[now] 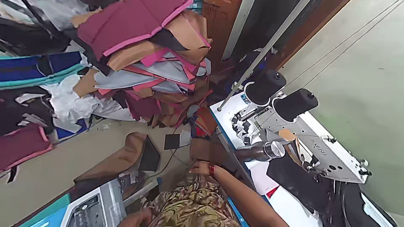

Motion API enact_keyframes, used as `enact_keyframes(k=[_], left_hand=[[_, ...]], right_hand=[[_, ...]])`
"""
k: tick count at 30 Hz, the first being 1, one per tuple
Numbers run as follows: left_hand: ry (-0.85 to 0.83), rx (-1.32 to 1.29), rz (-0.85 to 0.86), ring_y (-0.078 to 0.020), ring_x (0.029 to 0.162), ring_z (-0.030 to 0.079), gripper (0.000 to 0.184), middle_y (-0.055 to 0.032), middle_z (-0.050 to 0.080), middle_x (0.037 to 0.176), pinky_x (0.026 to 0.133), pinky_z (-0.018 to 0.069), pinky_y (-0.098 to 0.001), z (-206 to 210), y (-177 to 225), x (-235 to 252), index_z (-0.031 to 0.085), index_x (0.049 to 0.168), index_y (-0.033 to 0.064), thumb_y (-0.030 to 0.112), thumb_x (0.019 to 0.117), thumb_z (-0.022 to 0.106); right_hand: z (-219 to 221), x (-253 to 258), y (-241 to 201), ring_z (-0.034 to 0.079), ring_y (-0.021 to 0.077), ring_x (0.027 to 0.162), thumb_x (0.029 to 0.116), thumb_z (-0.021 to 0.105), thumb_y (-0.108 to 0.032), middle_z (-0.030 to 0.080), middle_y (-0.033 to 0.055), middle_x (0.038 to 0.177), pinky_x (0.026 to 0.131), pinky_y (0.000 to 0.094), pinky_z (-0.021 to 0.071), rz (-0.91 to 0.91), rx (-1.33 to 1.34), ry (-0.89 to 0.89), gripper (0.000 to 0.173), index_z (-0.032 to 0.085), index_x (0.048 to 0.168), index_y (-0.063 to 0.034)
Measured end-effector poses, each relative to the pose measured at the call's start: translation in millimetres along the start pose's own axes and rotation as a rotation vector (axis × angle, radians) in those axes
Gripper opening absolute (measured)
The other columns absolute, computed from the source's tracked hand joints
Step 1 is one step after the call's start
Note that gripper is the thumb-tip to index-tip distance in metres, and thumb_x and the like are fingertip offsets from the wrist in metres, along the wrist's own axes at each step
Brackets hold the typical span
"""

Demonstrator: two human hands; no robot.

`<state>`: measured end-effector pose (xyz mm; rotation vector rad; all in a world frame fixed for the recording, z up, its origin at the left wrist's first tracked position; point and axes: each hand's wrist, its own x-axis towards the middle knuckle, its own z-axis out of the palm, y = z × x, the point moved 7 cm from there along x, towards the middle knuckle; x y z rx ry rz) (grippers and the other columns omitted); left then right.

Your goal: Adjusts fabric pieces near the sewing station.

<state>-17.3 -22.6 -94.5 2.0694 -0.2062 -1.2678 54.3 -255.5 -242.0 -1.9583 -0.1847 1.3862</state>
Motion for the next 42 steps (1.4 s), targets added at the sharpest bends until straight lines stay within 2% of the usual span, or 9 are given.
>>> enact_keyframes(k=[6, 12, 17, 21, 26, 28, 32, 36, 42], left_hand=[[0.028, 0.335, -0.238, -0.0557, 0.125, 0.056, 0.039, -0.0361, 0.052, 0.141, 0.098, 0.046, -0.0683, 20.2, -3.5, 24.6, 0.05, 0.136, -0.0108, 0.015, 0.1075, 0.046], [0.567, 0.414, 0.002, -0.055, 0.102, 0.067, 0.02, -0.0336, 0.066, 0.112, 0.076, 0.0554, -0.0654, 36.6, 12.1, 32.8, 0.067, 0.108, -0.0093, 0.005, 0.0959, 0.059], [0.233, 0.076, 0.078, -0.044, 0.109, 0.068, 0.032, -0.0277, 0.064, 0.126, 0.088, 0.0574, -0.058, 67.4, -40.3, 45.6, 0.06, 0.13, -0.0006, 0.017, 0.1033, 0.056], [0.012, -0.182, -0.143, -0.0479, 0.125, 0.058, 0.037, -0.0352, 0.057, 0.135, 0.108, 0.0433, -0.0577, 24.0, 50.4, 26.8, 0.052, 0.136, -0.0121, 0.005, 0.1032, 0.052], [-0.101, -0.251, -0.056, -0.0423, 0.135, 0.051, 0.046, -0.0321, 0.051, 0.145, 0.116, 0.0375, -0.0532, 28.5, 37.4, 34.8, 0.045, 0.144, -0.0105, 0.011, 0.104, 0.053], [-0.103, -0.142, 0.025, -0.0518, 0.128, 0.054, 0.05, -0.037, 0.053, 0.139, 0.109, 0.0411, -0.0636, 22.9, 37.6, 41.4, 0.049, 0.141, -0.0122, 0.003, 0.0954, 0.062], [-0.007, -0.005, 0.04, -0.0483, 0.104, 0.065, 0.051, -0.0358, 0.057, 0.131, 0.088, 0.0525, -0.0616, 8.4, 42.4, 62.0, 0.052, 0.14, -0.0079, 0.007, 0.0933, 0.065], [0.051, 0.08, 0.113, -0.044, 0.103, 0.066, 0.046, -0.0325, 0.062, 0.124, 0.09, 0.0532, -0.0578, 3.6, 65.6, 78.0, 0.054, 0.136, -0.0101, 0.014, 0.0978, 0.059], [0.059, 0.281, 0.269, -0.0487, 0.112, 0.064, 0.037, -0.0301, 0.065, 0.122, 0.097, 0.0476, -0.0669, 13.2, 117.4, 104.8, 0.063, 0.128, -0.0067, 0.016, 0.1015, 0.052]], right_hand=[[50.2, 8.2, -5.4, 0.049, 0.04, 0.14, 0.1103, 0.046, -0.03, 0.054, 0.0304, 0.145, 0.119, 0.0541, 0.0309, -0.003, -0.139, -0.365, 0.049, 0.055, 0.141, 0.0073], [37.6, 13.3, 39.9, 0.053, 0.0279, 0.131, 0.1045, 0.051, -0.009, 0.052, 0.0258, 0.145, 0.111, 0.0431, 0.0409, -0.1, 0.31, -0.456, 0.046, 0.045, 0.147, 0.0066], [31.8, 28.8, 104.3, 0.047, 0.0243, 0.139, 0.1025, 0.051, -0.005, 0.045, 0.0227, 0.154, 0.116, 0.0385, 0.0371, -0.077, 0.514, -0.4, 0.051, 0.041, 0.151, 0.0062], [25.5, 19.0, 110.6, 0.043, 0.0285, 0.144, 0.1066, 0.047, -0.011, 0.042, 0.0252, 0.156, 0.12, 0.0403, 0.0318, -0.031, 0.537, -0.333, 0.047, 0.042, 0.149, 0.0088], [-20.3, -30.2, 92.6, 0.056, 0.0294, 0.131, 0.1075, 0.051, -0.021, 0.059, 0.0257, 0.138, 0.114, 0.0444, 0.0381, -0.069, 0.342, -0.104, 0.041, 0.059, 0.135, 0.0077], [-30.8, -50.3, 93.4, 0.059, 0.031, 0.128, 0.1052, 0.057, -0.022, 0.063, 0.025, 0.134, 0.112, 0.0464, 0.0408, -0.084, 0.242, -0.083, 0.041, 0.061, 0.134, 0.0063], [-28.8, -97.2, 93.3, 0.061, 0.0396, 0.123, 0.1088, 0.047, -0.022, 0.065, 0.0301, 0.127, 0.109, 0.0538, 0.0418, -0.081, 0.09, -0.076, 0.041, 0.062, 0.132, 0.008], [-19.4, -129.3, 143.5, 0.054, 0.035, 0.135, 0.1132, 0.024, -0.04, 0.059, 0.0273, 0.139, 0.117, 0.0522, 0.0362, 0.129, 0.284, 0.081, 0.063, 0.058, 0.136, 0.0085], [12.6, -157.2, 239.1, 0.061, 0.0332, 0.124, 0.1095, 0.043, -0.03, 0.067, 0.0251, 0.126, 0.112, 0.0496, 0.0407, 0.07, 0.392, 0.198, 0.048, 0.065, 0.124, 0.0093]])
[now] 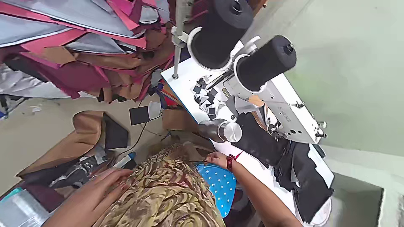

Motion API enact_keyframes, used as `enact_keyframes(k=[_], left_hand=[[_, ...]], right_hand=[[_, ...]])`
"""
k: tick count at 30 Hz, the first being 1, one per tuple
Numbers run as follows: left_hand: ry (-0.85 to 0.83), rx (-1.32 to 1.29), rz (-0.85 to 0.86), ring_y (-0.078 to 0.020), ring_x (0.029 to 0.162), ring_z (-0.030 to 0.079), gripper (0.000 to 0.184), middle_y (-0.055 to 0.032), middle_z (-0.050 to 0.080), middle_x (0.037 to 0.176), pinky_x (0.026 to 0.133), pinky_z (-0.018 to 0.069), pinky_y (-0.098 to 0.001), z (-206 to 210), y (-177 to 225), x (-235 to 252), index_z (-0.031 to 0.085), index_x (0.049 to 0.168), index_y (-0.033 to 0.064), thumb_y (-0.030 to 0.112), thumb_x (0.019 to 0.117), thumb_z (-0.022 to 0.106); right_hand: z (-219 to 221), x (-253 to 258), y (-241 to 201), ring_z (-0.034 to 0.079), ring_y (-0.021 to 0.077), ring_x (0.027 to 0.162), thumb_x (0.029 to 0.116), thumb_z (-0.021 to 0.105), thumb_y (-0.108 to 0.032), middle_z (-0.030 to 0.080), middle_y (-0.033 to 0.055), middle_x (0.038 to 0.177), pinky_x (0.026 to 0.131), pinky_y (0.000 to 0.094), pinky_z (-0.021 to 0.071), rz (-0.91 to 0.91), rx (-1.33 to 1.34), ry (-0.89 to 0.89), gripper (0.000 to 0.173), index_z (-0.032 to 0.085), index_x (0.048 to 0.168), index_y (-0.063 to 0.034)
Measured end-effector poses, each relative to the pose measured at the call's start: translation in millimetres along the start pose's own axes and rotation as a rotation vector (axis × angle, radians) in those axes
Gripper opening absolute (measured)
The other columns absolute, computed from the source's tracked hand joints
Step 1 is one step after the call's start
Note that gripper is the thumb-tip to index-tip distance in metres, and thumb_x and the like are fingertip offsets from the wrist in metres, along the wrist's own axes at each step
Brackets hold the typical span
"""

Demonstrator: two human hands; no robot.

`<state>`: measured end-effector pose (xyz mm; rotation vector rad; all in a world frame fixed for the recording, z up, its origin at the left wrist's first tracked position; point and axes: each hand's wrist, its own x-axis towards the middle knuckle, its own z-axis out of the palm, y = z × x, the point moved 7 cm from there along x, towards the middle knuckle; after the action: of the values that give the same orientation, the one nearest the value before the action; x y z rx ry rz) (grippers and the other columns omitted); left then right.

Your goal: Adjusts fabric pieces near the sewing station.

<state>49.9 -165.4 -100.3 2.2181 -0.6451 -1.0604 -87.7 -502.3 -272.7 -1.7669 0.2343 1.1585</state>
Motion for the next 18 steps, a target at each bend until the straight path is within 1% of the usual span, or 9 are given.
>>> enact_keyframes(k=[2, 5, 7, 9, 11, 13, 15, 16, 18], left_hand=[[0.027, 0.067, 0.078, -0.046, 0.112, 0.066, 0.038, -0.026, 0.068, 0.12, 0.096, 0.0488, -0.067, 1.0, 8.1, 15.1, 0.066, 0.125, -0.0035, 0.022, 0.1017, 0.05], [0.068, 0.153, 0.166, -0.0389, 0.107, 0.069, 0.047, -0.0185, 0.07, 0.116, 0.091, 0.0522, -0.0642, 1.1, 14.4, 31.8, 0.069, 0.122, 0.0019, 0.035, 0.1017, 0.043], [0.06, 0.179, 0.175, -0.0388, 0.106, 0.069, 0.049, -0.0177, 0.071, 0.113, 0.091, 0.0521, -0.0648, 3.5, 18.4, 42.4, 0.07, 0.121, 0.0027, 0.04, 0.102, 0.043], [-0.037, 0.182, 0.108, -0.0417, 0.111, 0.066, 0.05, -0.0209, 0.069, 0.119, 0.095, 0.0494, -0.0658, 11.9, 21.7, 53.7, 0.068, 0.126, 0.0018, 0.041, 0.1032, 0.047], [-0.173, 0.189, 0.028, -0.0429, 0.118, 0.063, 0.053, -0.0229, 0.065, 0.127, 0.101, 0.0468, -0.0651, 23.8, 21.9, 66.2, 0.062, 0.135, 0.0023, 0.044, 0.1019, 0.054], [-0.303, 0.187, -0.014, -0.0429, 0.123, 0.06, 0.056, -0.0232, 0.063, 0.132, 0.105, 0.0436, -0.0641, 35.4, 23.9, 77.3, 0.059, 0.141, 0.003, 0.041, 0.1004, 0.063], [-0.291, 0.155, 0.061, -0.04, 0.113, 0.065, 0.035, -0.0217, 0.069, 0.119, 0.1, 0.0472, -0.0613, 40.8, 32.1, 82.6, 0.069, 0.126, -0.0003, 0.024, 0.1004, 0.063], [-0.219, 0.133, 0.122, -0.0388, 0.105, 0.068, 0.026, -0.021, 0.071, 0.109, 0.095, 0.0497, -0.0604, 39.9, 37.9, 82.9, 0.073, 0.113, -0.0027, 0.016, 0.1002, 0.06], [-0.042, 0.097, 0.21, -0.0382, 0.099, 0.07, 0.025, -0.0203, 0.072, 0.102, 0.091, 0.0522, -0.0596, 31.3, 50.0, 79.0, 0.075, 0.105, -0.0043, 0.009, 0.0999, 0.054]], right_hand=[[9.2, -0.1, 15.9, 0.059, 0.036, 0.128, 0.1072, 0.052, -0.03, 0.064, 0.026, 0.131, 0.114, 0.052, 0.0393, 0.021, -0.111, -0.009, 0.044, 0.065, 0.127, 0.0065], [20.3, 0.8, 18.5, 0.058, 0.0377, 0.129, 0.1093, 0.047, -0.024, 0.061, 0.026, 0.136, 0.114, 0.0526, 0.0398, 0.161, -0.251, 0.009, 0.04, 0.059, 0.136, 0.0041], [10.8, -13.6, 0.2, 0.069, 0.0357, 0.105, 0.1094, 0.048, -0.025, 0.068, 0.0235, 0.118, 0.099, 0.0527, 0.0519, 0.216, -0.176, 0.13, 0.038, 0.058, 0.134, 0.0026], [-6.3, -39.9, -41.1, 0.071, 0.0365, 0.093, 0.108, 0.051, -0.028, 0.071, 0.0228, 0.107, 0.091, 0.0552, 0.0544, 0.169, -0.174, 0.239, 0.04, 0.058, 0.133, 0.0015], [-17.4, -71.5, -100.1, 0.07, 0.0388, 0.101, 0.108, 0.051, -0.03, 0.071, 0.0231, 0.111, 0.092, 0.0579, 0.0515, 0.016, -0.306, 0.313, 0.04, 0.063, 0.129, 0.0008], [-12.5, -103.0, -162.8, 0.073, 0.0406, 0.098, 0.1074, 0.05, -0.032, 0.074, 0.0213, 0.111, 0.081, 0.0596, 0.0553, -0.247, -0.531, 0.395, 0.041, 0.063, 0.139, -0.0094], [11.7, -119.1, -204.9, 0.075, 0.0334, 0.08, 0.1055, 0.05, -0.031, 0.075, 0.015, 0.096, 0.064, 0.051, 0.059, -0.583, -0.665, 0.5, 0.04, 0.068, 0.133, -0.0098], [26.4, -118.0, -216.3, 0.074, 0.0323, 0.085, 0.1068, 0.046, -0.03, 0.074, 0.0149, 0.099, 0.068, 0.0494, 0.0589, -0.653, -0.645, 0.438, 0.04, 0.069, 0.131, -0.009], [50.7, -99.4, -225.4, 0.069, 0.0378, 0.106, 0.1088, 0.042, -0.025, 0.069, 0.0222, 0.118, 0.088, 0.0543, 0.0549, -0.579, -0.499, 0.182, 0.04, 0.07, 0.128, -0.0034]])
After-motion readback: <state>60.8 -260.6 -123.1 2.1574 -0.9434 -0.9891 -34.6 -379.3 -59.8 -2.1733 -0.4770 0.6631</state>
